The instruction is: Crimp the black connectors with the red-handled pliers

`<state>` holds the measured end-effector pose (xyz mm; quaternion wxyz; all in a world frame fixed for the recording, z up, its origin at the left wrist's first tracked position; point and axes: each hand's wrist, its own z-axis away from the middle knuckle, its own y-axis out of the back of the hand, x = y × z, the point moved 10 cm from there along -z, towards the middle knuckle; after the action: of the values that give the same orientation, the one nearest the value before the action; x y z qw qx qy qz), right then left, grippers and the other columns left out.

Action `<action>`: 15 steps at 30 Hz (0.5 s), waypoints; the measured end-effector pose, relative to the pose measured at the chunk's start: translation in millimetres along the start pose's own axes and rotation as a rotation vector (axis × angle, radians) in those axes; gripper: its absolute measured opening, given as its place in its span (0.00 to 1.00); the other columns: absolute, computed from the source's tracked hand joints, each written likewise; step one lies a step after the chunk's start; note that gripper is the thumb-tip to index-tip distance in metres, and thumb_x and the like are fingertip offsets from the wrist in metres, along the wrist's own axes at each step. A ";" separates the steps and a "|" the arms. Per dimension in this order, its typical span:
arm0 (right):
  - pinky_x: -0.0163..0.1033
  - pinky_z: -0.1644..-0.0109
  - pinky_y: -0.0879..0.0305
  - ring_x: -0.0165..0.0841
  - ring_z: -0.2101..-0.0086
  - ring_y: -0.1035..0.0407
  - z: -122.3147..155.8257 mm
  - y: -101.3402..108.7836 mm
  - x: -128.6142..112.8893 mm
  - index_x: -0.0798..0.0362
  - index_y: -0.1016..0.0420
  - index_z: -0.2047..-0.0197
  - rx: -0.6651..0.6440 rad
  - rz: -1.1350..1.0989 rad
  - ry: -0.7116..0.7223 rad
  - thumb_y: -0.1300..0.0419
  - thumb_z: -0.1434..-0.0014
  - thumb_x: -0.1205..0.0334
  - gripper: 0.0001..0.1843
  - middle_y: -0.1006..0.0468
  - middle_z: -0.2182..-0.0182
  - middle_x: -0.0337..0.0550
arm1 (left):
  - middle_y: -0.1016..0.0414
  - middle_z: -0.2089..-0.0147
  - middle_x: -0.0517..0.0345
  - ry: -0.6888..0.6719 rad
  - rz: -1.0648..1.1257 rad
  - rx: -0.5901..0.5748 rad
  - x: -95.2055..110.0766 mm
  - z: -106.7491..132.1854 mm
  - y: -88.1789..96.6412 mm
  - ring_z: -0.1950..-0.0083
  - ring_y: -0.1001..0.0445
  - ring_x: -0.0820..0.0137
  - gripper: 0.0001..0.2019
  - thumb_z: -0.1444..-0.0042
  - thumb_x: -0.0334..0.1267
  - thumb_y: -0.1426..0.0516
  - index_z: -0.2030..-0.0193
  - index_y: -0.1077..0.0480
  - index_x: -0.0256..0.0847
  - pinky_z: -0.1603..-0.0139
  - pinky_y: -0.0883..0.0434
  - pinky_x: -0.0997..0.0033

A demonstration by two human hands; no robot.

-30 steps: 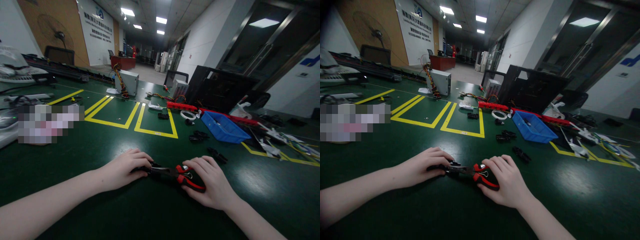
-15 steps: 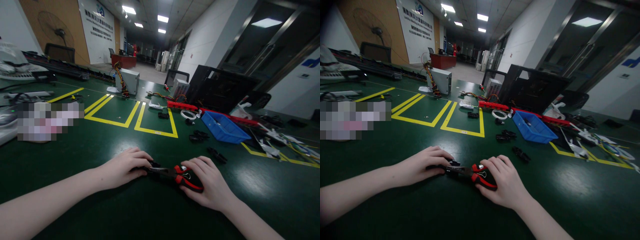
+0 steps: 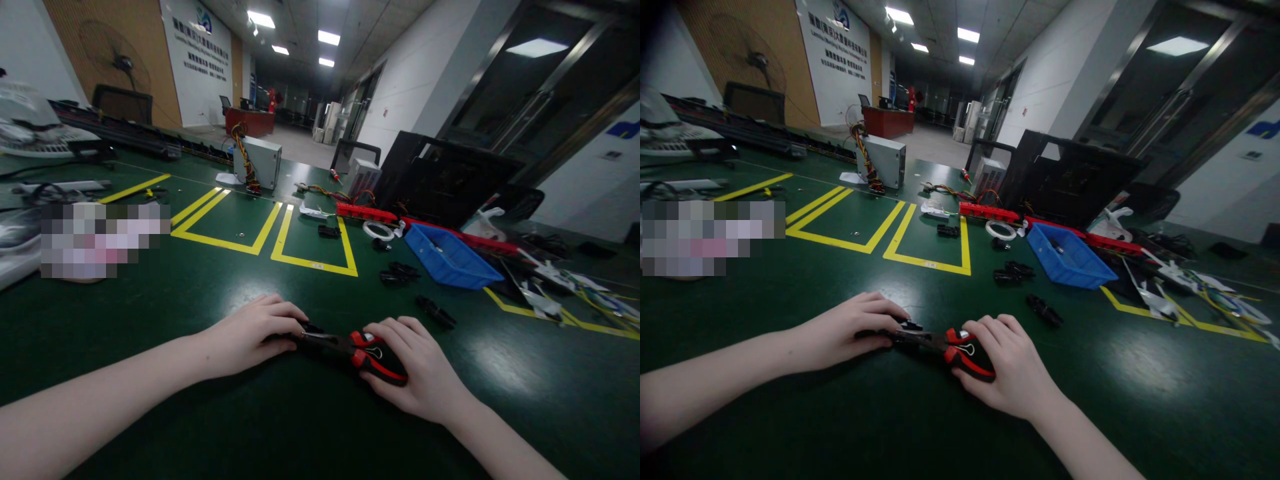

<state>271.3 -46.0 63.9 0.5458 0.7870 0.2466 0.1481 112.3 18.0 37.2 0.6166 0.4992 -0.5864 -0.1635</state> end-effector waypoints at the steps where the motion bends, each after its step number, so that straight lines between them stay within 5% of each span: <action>1: 0.47 0.54 0.36 0.38 0.61 0.29 0.1 -0.2 -0.2 0.53 0.34 0.47 0.001 -0.003 -0.004 0.37 0.44 0.54 0.24 0.22 0.57 0.48 | 0.28 0.41 0.57 0.001 0.003 0.000 -0.1 -0.2 -0.3 0.45 0.32 0.62 0.12 0.36 0.28 0.44 0.49 0.27 0.46 0.45 0.32 0.59; 15: 0.43 0.61 0.35 0.36 0.66 0.30 -1.7 2.0 1.9 0.54 0.33 0.49 -0.038 0.007 -0.010 0.37 0.44 0.54 0.22 0.21 0.59 0.48 | 0.28 0.41 0.57 0.004 -0.004 0.008 0.9 0.5 1.8 0.45 0.32 0.62 0.13 0.36 0.29 0.44 0.48 0.27 0.47 0.45 0.32 0.59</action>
<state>272.4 -44.2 66.3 0.5613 0.7780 0.2383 0.1508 111.5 17.8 39.0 0.6154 0.5032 -0.5847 -0.1617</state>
